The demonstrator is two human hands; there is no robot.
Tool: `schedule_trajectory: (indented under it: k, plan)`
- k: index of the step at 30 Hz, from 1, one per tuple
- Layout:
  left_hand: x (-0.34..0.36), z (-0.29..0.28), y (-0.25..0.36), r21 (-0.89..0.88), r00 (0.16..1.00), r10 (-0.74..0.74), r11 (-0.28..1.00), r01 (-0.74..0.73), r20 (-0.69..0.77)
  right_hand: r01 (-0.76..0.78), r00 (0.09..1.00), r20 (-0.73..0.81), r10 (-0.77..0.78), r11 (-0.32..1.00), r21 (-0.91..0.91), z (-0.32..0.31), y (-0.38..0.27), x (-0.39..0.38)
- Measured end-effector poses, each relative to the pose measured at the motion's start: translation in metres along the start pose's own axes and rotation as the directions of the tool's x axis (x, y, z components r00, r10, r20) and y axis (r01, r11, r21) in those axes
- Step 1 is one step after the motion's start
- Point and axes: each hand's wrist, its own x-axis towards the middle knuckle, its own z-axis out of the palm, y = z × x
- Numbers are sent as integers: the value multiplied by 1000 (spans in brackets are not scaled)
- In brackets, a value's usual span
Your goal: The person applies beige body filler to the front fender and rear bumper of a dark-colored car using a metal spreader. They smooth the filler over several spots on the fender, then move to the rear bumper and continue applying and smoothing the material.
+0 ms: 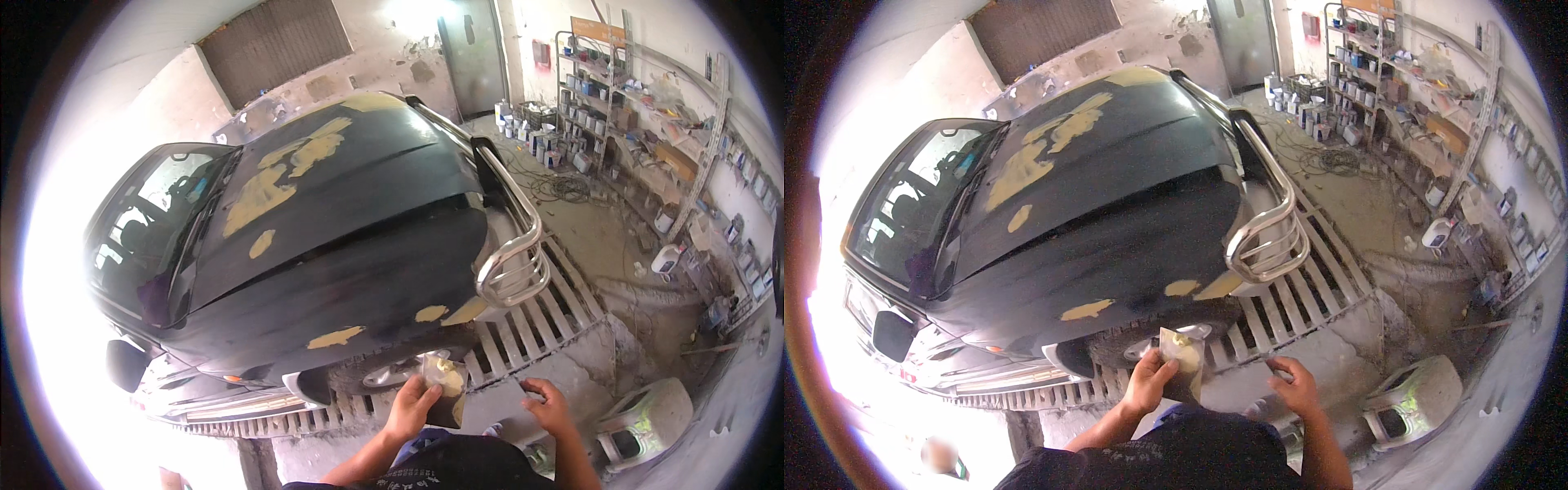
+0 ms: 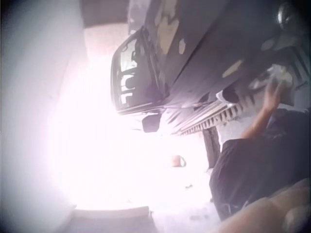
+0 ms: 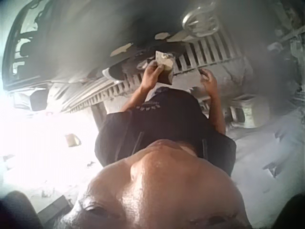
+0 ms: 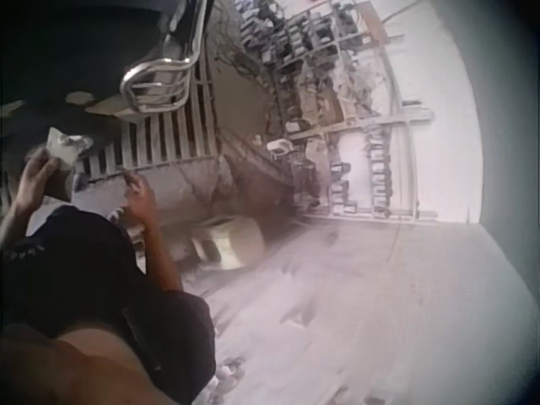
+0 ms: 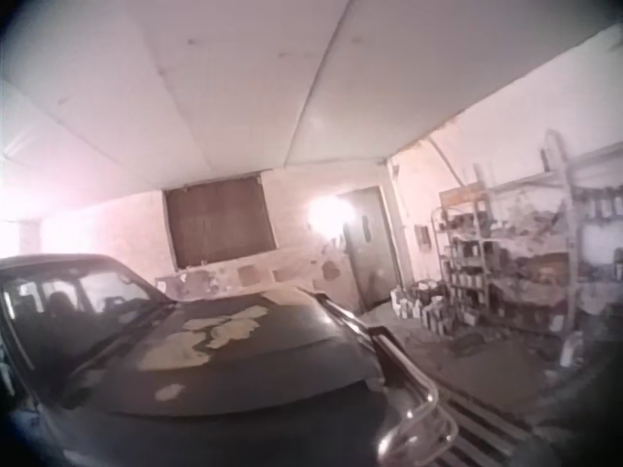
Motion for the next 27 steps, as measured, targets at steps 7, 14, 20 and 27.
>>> schedule_trajectory:
  k: [7,14,20,27]
  plan:
    - [51,41,-6,-13,996,-43,999,44,72,-38,995,-94,44,997,64,-54,7,23]
    - [130,77,-13,77,981,-102,993,91,167,-131,979,-155,131,991,11,-79,15,58]
    - [182,115,-13,80,937,-175,984,158,301,-104,975,-198,98,994,-17,-119,13,86]
    - [209,178,-14,16,954,-112,994,112,278,-93,991,-89,101,992,86,-191,39,130]
